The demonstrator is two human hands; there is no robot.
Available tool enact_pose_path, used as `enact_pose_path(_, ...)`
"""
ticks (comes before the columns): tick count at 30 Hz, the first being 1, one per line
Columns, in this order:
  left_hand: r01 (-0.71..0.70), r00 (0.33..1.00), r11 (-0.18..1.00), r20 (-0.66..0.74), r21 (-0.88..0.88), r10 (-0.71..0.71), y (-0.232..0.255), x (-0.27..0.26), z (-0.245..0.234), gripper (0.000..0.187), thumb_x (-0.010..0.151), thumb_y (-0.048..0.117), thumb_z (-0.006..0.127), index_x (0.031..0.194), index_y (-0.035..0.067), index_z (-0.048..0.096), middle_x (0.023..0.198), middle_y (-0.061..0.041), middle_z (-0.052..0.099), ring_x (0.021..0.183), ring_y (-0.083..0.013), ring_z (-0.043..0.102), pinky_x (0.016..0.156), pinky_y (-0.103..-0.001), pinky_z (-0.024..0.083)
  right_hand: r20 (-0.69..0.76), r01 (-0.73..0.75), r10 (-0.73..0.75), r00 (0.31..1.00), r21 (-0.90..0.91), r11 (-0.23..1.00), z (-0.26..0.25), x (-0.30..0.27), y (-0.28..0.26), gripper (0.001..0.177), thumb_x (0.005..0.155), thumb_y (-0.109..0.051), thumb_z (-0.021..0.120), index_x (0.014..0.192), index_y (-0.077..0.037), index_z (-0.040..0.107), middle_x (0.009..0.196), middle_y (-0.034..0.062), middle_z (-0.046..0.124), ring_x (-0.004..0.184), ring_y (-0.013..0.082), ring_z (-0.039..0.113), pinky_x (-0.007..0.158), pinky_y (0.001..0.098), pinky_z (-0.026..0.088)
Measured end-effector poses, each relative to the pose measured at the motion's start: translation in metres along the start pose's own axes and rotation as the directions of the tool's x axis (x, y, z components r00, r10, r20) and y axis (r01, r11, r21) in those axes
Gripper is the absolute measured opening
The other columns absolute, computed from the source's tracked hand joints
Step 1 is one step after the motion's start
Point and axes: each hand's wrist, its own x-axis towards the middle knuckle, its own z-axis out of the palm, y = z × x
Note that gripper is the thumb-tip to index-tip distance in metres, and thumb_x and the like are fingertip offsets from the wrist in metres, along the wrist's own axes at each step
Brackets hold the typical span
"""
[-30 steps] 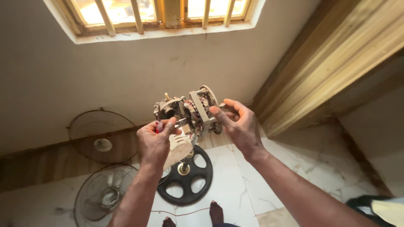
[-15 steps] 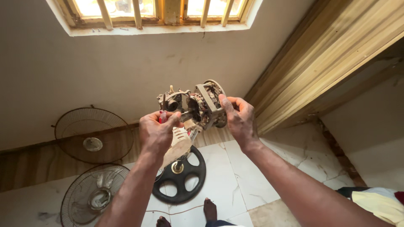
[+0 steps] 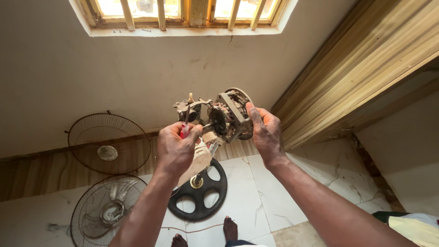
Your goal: The person holds a disassembled electrical motor component and uses a screwdriver to adjust internal parts. They rotate the component to access different areas while manipulating the tool inside the housing.
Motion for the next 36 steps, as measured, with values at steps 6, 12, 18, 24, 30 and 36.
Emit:
enact_pose_path(6, -0.074, 0.997, 0.992, 0.035, 0.099, 0.071, -0.005, -0.001, 0.0, 0.029, 0.091, 0.026, 0.075, 0.081, -0.001, 0.073, 0.068, -0.002, 0.064, 0.059, -0.0077, 0.053, 0.054, -0.028, 0.046, -0.011, -0.002, 0.002, 1.0, -0.052, 0.999, 0.004, -0.002, -0.002, 0.051, 0.099, -0.049, 0.057, 0.111, -0.002, 0.072, 0.087, -0.0001, 0.072, 0.081, 0.0065, 0.06, 0.075, 0.0221, 0.05)
enact_pose_path(12, 0.041, 0.995, 0.98, 0.078, 0.196, -0.058, -0.008, 0.0, 0.003, 0.022, 0.088, 0.027, 0.076, 0.094, 0.006, 0.08, 0.074, -0.004, 0.077, 0.06, -0.0084, 0.065, 0.056, -0.027, 0.052, -0.017, -0.107, 0.107, 0.994, -0.016, 0.994, 0.01, -0.002, -0.019, 0.063, 0.097, -0.061, 0.058, 0.127, -0.005, 0.054, 0.114, 0.0107, 0.064, 0.104, 0.0164, 0.059, 0.093, 0.0345, 0.049)
enact_pose_path(18, 0.011, 0.996, 0.995, 0.091, 0.101, -0.02, -0.007, 0.005, 0.005, 0.02, 0.087, 0.024, 0.077, 0.093, 0.006, 0.08, 0.074, -0.004, 0.078, 0.062, -0.0062, 0.063, 0.059, -0.026, 0.051, 0.144, -0.463, 0.441, 0.886, 0.226, 0.857, 0.006, -0.002, -0.044, 0.072, 0.077, -0.068, 0.06, 0.127, -0.018, 0.044, 0.122, 0.0068, 0.059, 0.104, 0.0237, 0.067, 0.081, 0.06, 0.058)
enact_pose_path(24, -0.003, 0.996, 0.993, 0.085, 0.118, -0.007, 0.0, 0.005, 0.009, 0.018, 0.086, 0.023, 0.079, 0.09, 0.005, 0.081, 0.071, -0.001, 0.076, 0.058, -0.0043, 0.057, 0.055, -0.026, 0.046, -0.002, -0.396, 0.413, 0.911, 0.277, 0.875, 0.014, -0.002, -0.036, 0.075, 0.074, -0.064, 0.071, 0.127, -0.017, 0.048, 0.111, 0.0057, 0.063, 0.096, 0.0205, 0.066, 0.08, 0.0518, 0.057)
enact_pose_path(30, 0.028, 0.998, 0.986, 0.056, 0.164, -0.038, 0.006, 0.001, 0.012, 0.017, 0.087, 0.023, 0.078, 0.086, 0.007, 0.079, 0.069, 0.001, 0.075, 0.054, -0.0047, 0.052, 0.051, -0.026, 0.043, -0.2, -0.183, 0.241, 0.95, 0.27, 0.945, 0.022, 0.0, -0.014, 0.063, 0.082, -0.059, 0.075, 0.113, -0.004, 0.064, 0.103, 0.0041, 0.069, 0.093, 0.0105, 0.065, 0.079, 0.0276, 0.057)
enact_pose_path(36, -0.012, 0.996, 0.987, 0.092, 0.158, -0.003, 0.003, 0.002, 0.011, 0.018, 0.089, 0.021, 0.076, 0.085, 0.004, 0.077, 0.069, -0.002, 0.074, 0.055, -0.0053, 0.054, 0.051, -0.026, 0.045, -0.238, -0.102, 0.16, 0.958, 0.239, 0.966, 0.025, 0.002, -0.009, 0.06, 0.085, -0.055, 0.075, 0.111, -0.001, 0.068, 0.101, 0.0049, 0.073, 0.092, 0.0096, 0.066, 0.081, 0.0251, 0.055)
